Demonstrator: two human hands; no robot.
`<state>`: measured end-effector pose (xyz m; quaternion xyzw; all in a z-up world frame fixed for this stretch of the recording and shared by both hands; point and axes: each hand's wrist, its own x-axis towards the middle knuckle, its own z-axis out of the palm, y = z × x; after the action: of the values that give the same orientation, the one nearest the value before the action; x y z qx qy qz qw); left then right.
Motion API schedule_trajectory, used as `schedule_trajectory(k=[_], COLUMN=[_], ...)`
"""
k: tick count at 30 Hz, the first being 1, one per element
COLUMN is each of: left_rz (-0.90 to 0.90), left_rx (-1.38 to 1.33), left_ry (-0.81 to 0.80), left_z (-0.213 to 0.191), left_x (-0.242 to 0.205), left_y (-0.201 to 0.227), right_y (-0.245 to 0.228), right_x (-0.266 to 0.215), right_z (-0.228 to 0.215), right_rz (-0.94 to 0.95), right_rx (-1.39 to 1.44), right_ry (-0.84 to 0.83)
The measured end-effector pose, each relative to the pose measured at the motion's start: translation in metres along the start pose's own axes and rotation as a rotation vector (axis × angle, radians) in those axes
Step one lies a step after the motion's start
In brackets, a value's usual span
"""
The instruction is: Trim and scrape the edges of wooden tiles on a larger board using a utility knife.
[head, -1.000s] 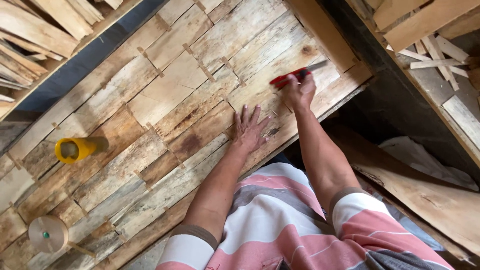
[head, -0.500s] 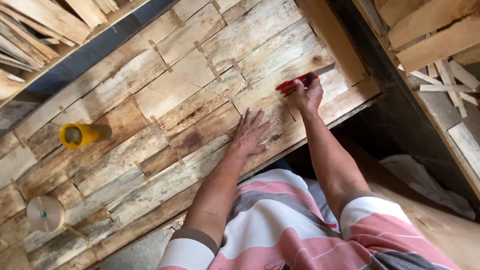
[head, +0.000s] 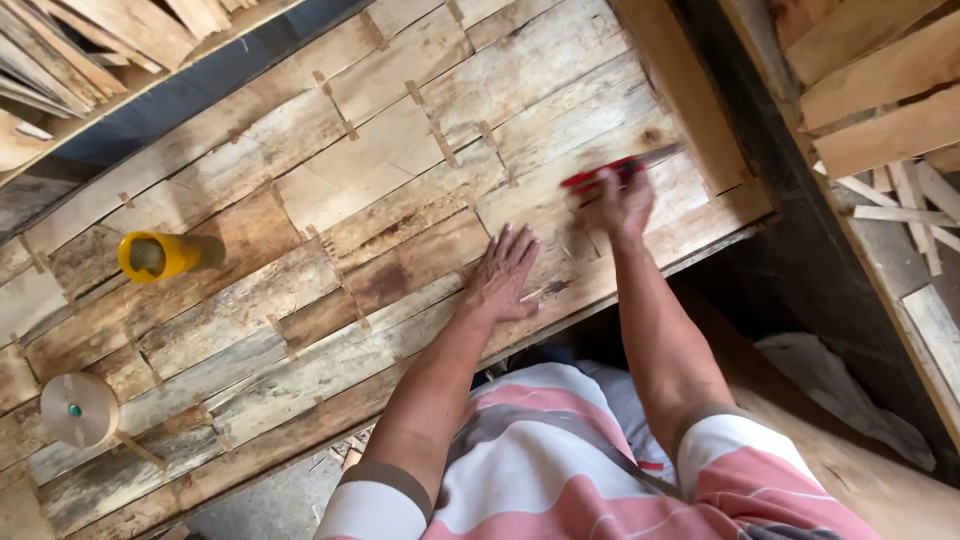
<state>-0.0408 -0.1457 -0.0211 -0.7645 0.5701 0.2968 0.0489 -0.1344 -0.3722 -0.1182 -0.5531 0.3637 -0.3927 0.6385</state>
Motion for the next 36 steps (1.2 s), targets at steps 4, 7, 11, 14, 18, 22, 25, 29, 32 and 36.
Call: schedule_trajectory(k=[4,7,11,14,18,22,25,29,32,36], left_rz=[0.028,0.034,-0.033,-0.040,-0.047,-0.047,-0.043,-0.053,-0.059,-0.068], left_rx=[-0.049,0.092,0.207,0.171,0.137,0.102,0.116,0.103,0.079,0.032], left_ry=[0.108,0.163,0.120,0.112,0.019,-0.026,-0.046,-0.088,-0.102,-0.108], left_z=[0.027,0.022,0.013,0.008,-0.007,-0.017,-0.018,-0.020,-0.025,-0.026], left_x=[0.004,0.002,-0.006,-0.004,-0.004,-0.006,-0.004,-0.006,-0.005,-0.003], left_y=[-0.020,-0.028,-0.040,-0.047,-0.045,-0.046,-0.049,-0.048,-0.046,-0.048], right_y=[-0.011,0.005,-0.007,-0.007,-0.010,0.000,-0.014,-0.023,-0.044,-0.024], right_x=[-0.002,-0.003,-0.008,-0.008,-0.008,-0.005,-0.015,-0.008,-0.005,-0.005], right_z=[0.023,0.050,0.076,0.086,0.085,0.082,0.088,0.096,0.104,0.092], right_rz=[-0.071,0.100,0.028,0.082,0.030,-0.008,0.010,0.038,0.050,-0.035], right_rx=[-0.396,-0.113,-0.370,-0.346,-0.541,-0.260,-0.426,-0.387,-0.474,-0.454], right_ry=[0.275,0.106,-0.040,0.033,0.003,0.145,-0.017,0.051,0.037,0.016])
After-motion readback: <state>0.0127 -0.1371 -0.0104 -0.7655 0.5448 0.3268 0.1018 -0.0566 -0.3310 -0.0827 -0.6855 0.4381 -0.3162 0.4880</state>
